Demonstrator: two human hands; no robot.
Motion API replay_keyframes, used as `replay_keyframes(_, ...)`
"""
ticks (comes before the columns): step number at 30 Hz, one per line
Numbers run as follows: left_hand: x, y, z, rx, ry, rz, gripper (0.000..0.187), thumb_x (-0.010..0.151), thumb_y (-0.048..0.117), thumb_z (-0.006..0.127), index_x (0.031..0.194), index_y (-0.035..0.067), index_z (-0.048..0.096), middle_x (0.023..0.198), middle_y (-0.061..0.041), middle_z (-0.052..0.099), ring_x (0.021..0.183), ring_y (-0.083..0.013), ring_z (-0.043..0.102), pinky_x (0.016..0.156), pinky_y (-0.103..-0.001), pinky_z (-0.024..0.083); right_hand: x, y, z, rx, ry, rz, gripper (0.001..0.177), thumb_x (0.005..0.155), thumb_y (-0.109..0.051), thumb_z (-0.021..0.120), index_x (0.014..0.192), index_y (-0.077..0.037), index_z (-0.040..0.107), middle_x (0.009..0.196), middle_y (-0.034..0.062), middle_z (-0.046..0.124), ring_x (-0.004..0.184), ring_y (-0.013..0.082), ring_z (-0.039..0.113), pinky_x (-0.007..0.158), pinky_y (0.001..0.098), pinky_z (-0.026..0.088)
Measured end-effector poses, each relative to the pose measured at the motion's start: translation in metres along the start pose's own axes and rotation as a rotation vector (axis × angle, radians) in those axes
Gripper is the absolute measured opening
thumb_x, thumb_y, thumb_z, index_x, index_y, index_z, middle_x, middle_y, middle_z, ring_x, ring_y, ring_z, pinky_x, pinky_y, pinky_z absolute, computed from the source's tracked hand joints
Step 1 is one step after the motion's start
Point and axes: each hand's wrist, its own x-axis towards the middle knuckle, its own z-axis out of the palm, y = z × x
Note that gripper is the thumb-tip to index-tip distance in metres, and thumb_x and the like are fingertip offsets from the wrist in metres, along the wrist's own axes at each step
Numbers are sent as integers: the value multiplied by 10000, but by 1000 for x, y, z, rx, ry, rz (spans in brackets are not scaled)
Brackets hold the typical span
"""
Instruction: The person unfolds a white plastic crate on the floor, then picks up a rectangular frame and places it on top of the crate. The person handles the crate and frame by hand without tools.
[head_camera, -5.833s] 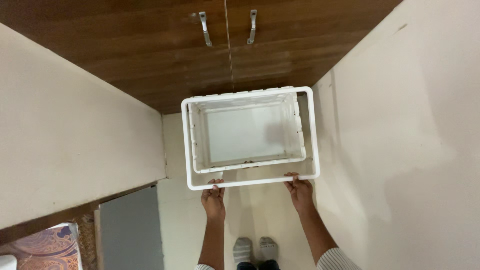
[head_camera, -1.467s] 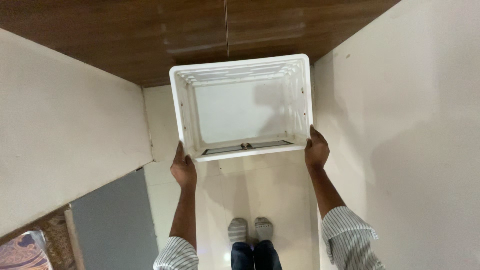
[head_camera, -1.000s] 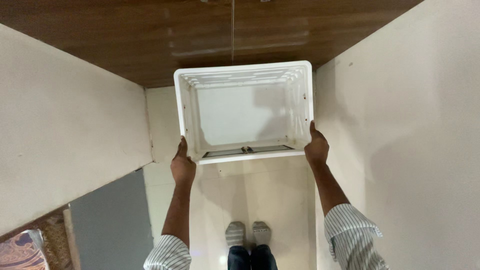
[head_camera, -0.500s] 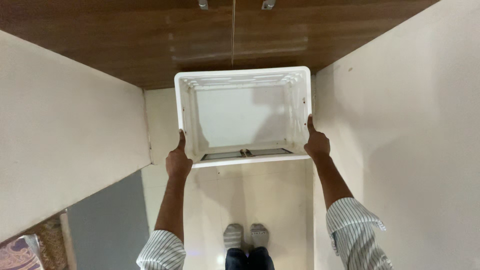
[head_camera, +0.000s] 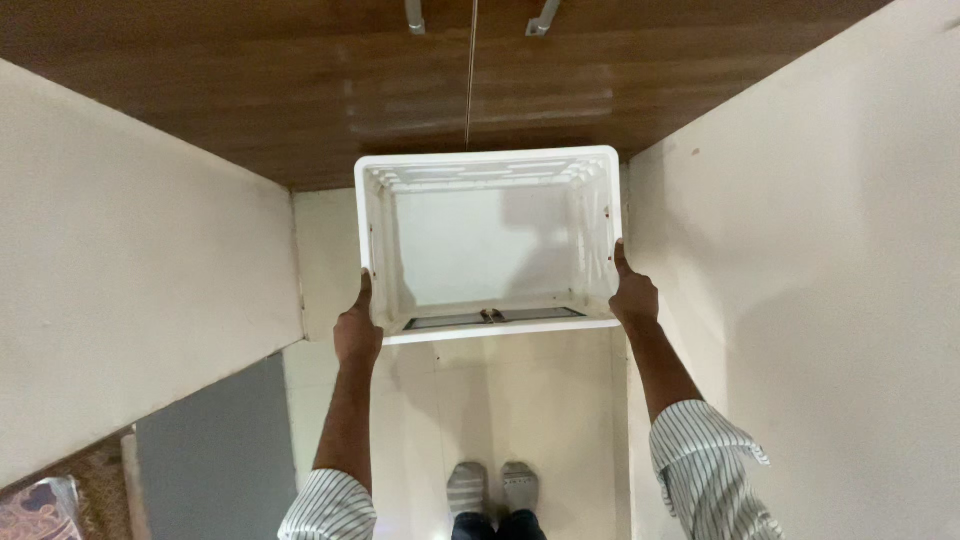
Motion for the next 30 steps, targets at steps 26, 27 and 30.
replay_keyframes(26,-198,33,-45,-1023,257,314,651,1106,428,327,1571,-27,334,1645,-194,371,1566,-339,288,1271,-416,225,-178,-23,-4,1411,253,-356,617,1086,-352,446,1562,29,352,1579,184,467,1484,260,428,1225,349,318)
replay_keyframes(27,-209,33,-50,-1079,275,335,661,1111,442,317,1568,-35,337,1652,-199,364,1579,-341,276,1281,-419,214,-189,-24,-12,1447,219,-354,641,1081,-377,432,1568,28,335,1592,181,442,1491,260,407,1226,354,306)
replay_keyframes(30,-242,35,-67,-1244,233,369,695,1105,479,292,1580,-27,312,1682,-181,321,1589,-326,248,1289,-429,189,-227,-23,-35,1492,187,-345,677,1075,-427,403,1577,18,307,1601,180,426,1503,261,386,1227,375,303)
